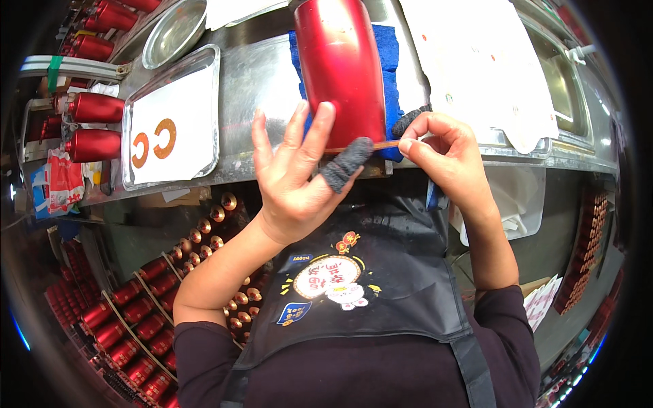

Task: The person assembles red cylindrical bottles by placing a gold ring on the neck, screwing on the red body, and applying a label. The person then wipes the bottle with a cloth and places it on a tray.

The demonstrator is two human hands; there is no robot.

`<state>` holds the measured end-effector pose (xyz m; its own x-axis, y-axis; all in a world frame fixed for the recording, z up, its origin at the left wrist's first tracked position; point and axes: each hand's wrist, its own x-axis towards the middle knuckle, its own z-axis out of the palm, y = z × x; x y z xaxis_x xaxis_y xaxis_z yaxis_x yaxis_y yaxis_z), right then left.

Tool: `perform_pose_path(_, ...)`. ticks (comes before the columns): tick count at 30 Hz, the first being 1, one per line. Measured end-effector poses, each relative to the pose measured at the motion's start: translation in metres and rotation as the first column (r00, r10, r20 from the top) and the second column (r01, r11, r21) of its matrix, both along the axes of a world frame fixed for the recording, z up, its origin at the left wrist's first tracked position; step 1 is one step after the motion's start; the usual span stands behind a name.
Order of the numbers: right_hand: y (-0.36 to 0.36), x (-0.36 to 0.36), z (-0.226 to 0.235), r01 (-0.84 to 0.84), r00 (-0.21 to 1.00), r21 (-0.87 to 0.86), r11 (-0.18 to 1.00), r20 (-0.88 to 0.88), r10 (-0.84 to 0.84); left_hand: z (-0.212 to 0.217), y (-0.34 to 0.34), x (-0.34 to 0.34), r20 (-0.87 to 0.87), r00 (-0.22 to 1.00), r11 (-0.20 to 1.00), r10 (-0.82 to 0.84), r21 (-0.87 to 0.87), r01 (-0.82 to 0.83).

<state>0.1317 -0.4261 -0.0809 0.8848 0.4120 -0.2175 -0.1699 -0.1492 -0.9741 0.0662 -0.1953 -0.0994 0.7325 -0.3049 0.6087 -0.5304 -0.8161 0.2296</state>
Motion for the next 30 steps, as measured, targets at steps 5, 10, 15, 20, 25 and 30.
perform_pose_path(5,0.003,-0.001,-0.007,0.005,1.0,-0.002,1.0,-0.013,-0.005,0.004,-0.022,0.014,0.042,0.998,0.992,0.045,0.112,-0.049)
perform_pose_path(10,0.004,-0.002,0.0,-0.028,0.999,0.005,1.0,-0.025,0.028,-0.009,-0.007,0.019,-0.05,0.998,0.952,0.038,-0.3,-0.052)
perform_pose_path(15,0.002,-0.01,0.019,-0.003,0.999,0.044,0.999,-0.04,0.005,-0.025,0.012,-0.014,-0.142,0.989,0.943,0.041,-0.323,-0.086)
perform_pose_path(20,-0.004,-0.007,0.022,0.051,0.999,-0.038,0.998,-0.006,-0.051,-0.036,0.013,-0.022,-0.17,0.985,0.976,0.014,-0.21,-0.05)
perform_pose_path(25,-0.001,-0.004,0.006,0.029,1.0,0.021,0.999,-0.01,-0.029,-0.024,0.013,-0.017,-0.103,0.994,0.989,0.025,-0.14,-0.04)
perform_pose_path(30,0.001,-0.002,-0.001,-0.001,1.0,0.018,1.0,-0.001,0.001,-0.003,-0.005,-0.004,0.013,0.997,0.997,0.071,0.01,-0.071)
